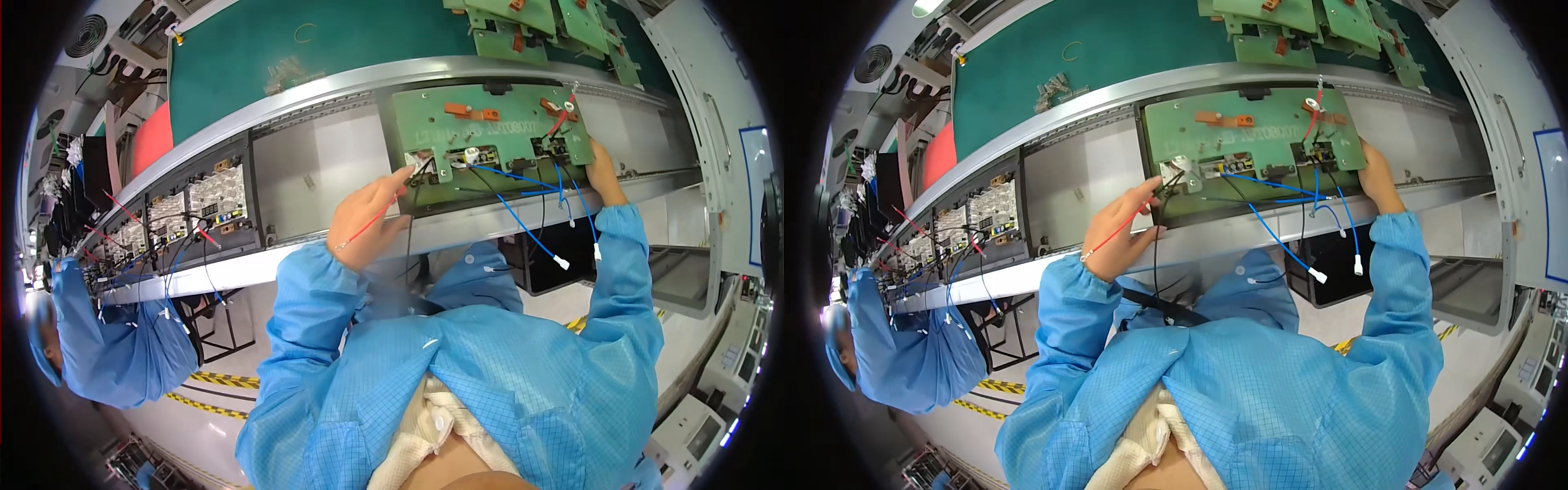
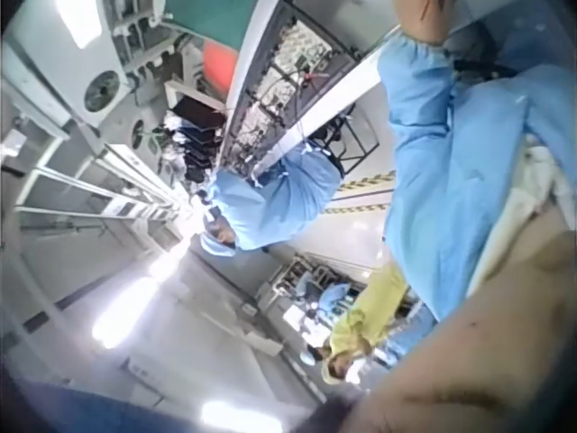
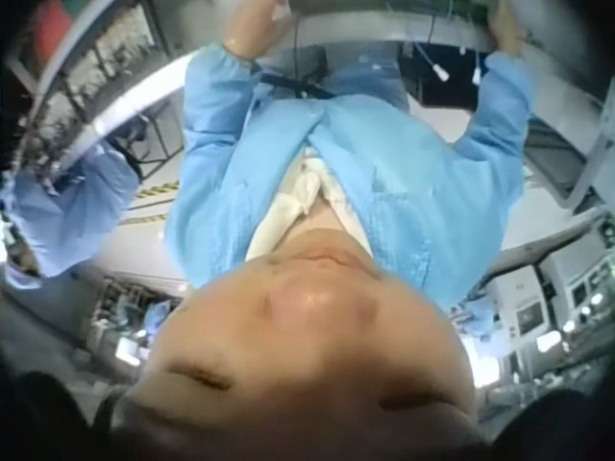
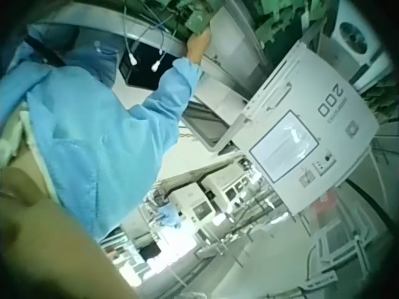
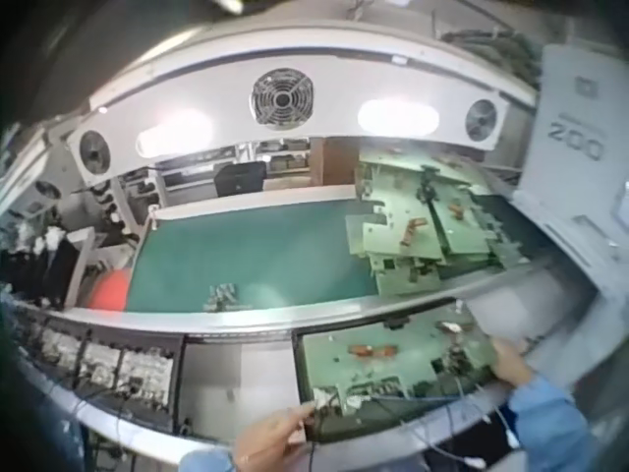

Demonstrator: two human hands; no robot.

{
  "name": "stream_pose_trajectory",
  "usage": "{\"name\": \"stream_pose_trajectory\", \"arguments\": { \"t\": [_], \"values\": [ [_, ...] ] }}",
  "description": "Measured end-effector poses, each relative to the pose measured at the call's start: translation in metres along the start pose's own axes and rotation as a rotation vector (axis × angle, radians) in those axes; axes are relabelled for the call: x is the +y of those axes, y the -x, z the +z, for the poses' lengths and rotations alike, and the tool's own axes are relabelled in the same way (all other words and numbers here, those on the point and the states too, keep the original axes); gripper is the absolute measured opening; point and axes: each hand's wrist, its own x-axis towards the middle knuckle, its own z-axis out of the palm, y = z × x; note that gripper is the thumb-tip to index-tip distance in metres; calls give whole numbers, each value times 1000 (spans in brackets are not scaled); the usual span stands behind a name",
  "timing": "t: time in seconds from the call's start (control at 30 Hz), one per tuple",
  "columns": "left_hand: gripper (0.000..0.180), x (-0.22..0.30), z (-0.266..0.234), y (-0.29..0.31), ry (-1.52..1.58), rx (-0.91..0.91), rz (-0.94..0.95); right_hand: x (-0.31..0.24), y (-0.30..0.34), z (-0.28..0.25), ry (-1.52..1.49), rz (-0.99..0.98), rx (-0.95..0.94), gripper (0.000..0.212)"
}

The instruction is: Assembling and testing circuit boards on a production line by connecting wires and placing boards in fixtures.

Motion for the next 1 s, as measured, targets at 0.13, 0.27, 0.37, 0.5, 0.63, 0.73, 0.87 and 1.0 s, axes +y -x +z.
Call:
{"name": "stream_pose_trajectory", "arguments": {
  "t": [0.13, 0.27, 0.37, 0.5, 0.63, 0.73, 0.87, 1.0],
  "values": [
    [69, -5, -13, 17, -63, 114, -27, -29, -1, 20, -80, -9, -45, 37],
    [63, -13, -19, 32, -175, 209, -27, -51, 1, 40, -95, -26, -28, 37],
    [44, -22, -20, 36, -75, 313, -46, -67, 0, 48, -101, -45, -52, 37],
    [20, -30, -29, 30, 137, 324, -140, -81, 2, 51, -180, -53, -92, 37],
    [19, -25, -43, 13, 155, 189, -242, -66, 0, 46, -225, -13, -57, 40],
    [22, -24, -44, 1, 88, 100, -281, -87, 4, 25, -248, 184, -90, 41],
    [24, 16, -50, -31, -41, -15, -335, -82, 9, -40, -247, 235, 89, 39],
    [25, 34, -71, -41, 25, -89, -296, -87, 32, -62, -230, 118, 391, 37]
  ]
}}
